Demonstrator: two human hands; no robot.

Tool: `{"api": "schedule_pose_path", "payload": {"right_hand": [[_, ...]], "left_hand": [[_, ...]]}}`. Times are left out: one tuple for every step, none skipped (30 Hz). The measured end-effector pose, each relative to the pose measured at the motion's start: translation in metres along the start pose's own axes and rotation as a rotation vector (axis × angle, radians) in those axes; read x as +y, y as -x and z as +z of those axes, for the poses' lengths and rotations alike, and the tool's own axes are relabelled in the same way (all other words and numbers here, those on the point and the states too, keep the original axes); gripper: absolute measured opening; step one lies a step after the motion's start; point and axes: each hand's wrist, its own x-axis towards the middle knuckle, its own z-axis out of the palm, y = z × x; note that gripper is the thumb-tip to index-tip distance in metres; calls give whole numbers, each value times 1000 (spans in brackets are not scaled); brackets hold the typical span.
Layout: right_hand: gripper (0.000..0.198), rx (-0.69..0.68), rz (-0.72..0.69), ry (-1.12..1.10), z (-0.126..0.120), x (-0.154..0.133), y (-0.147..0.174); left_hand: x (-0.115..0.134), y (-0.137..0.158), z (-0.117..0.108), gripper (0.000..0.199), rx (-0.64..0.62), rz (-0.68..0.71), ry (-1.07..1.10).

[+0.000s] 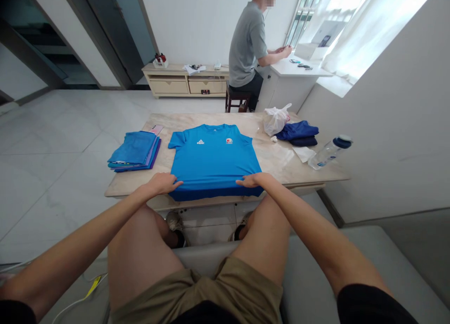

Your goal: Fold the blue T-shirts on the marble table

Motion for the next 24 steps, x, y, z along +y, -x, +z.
{"api": "schedule_pose_path", "payload": {"right_hand": [[84, 12, -38, 5, -7, -1, -1], [77, 18, -65, 12, -14, -2, -2], [70, 36, -78, 20, -20, -4, -4], [65, 94, -84, 26, -24, -6, -6], [61, 149, -87, 32, -26, -8, -9], [60, 192, -92, 39, -25, -11, -13], [61, 231, -96, 43, -21, -13, -17], [63, 265, -94, 43, -15, -14, -22], [65, 292, -85, 37, -8, -15, -28], [67, 312, -71, 24, 1, -15, -34], [69, 330, -54, 6, 11, -15, -41], [70, 351, -33, -15, 21, -16, -47], [71, 376, -11, -35, 30, -16, -53], [71, 409, 13, -50, 38, -17, -59], [71, 449, 36, -60, 45, -17, -64], [72, 489, 56, -65, 50, -18, -69], [72, 521, 67, -66, 53, -19, -73], [72, 541, 67, -62, 55, -19, -77], [72, 550, 56, -54, 55, -18, -80], [71, 553, 40, -46, 54, -16, -84], [71, 555, 27, -38, 52, -15, -89], [71, 558, 19, -33, 49, -13, -93], [71, 559, 17, -30, 46, -11, -98], [71, 560, 22, -29, 42, -9, -104]], "left_hand": [[2, -2, -2, 59, 25, -12, 8], [4, -6, -3, 56, 58, -14, 15], [7, -11, -2, 54, 94, -14, 21], [10, -17, 1, 56, 133, -12, 31], [13, -24, 5, 59, 173, -12, 49], [15, -30, 10, 63, 211, -16, 77], [16, -37, 18, 67, 240, -26, 111], [17, -43, 26, 69, 262, -45, 150], [17, -49, 35, 71, 279, -66, 186], [16, -53, 44, 72, 294, -81, 213], [15, -57, 52, 72, 315, -88, 226], [13, -60, 60, 71, 345, -87, 233], [11, -63, 67, 71, 382, -82, 237], [9, -66, 72, 70, 419, -77, 238], [7, -68, 75, 70, 447, -74, 240], [5, -71, 77, 70, 463, -75, 241], [3, -75, 77, 70, 466, -75, 240], [1, -80, 77, 71, 462, -69, 238], [-2, -86, 75, 71, 454, -59, 236], [-4, -93, 73, 72, 445, -50, 234], [-7, -101, 70, 72, 437, -43, 232], [-10, -110, 67, 73, 432, -41, 231], [-12, -119, 64, 74, 429, -42, 228], [-14, -128, 61, 74, 427, -49, 225]]}}
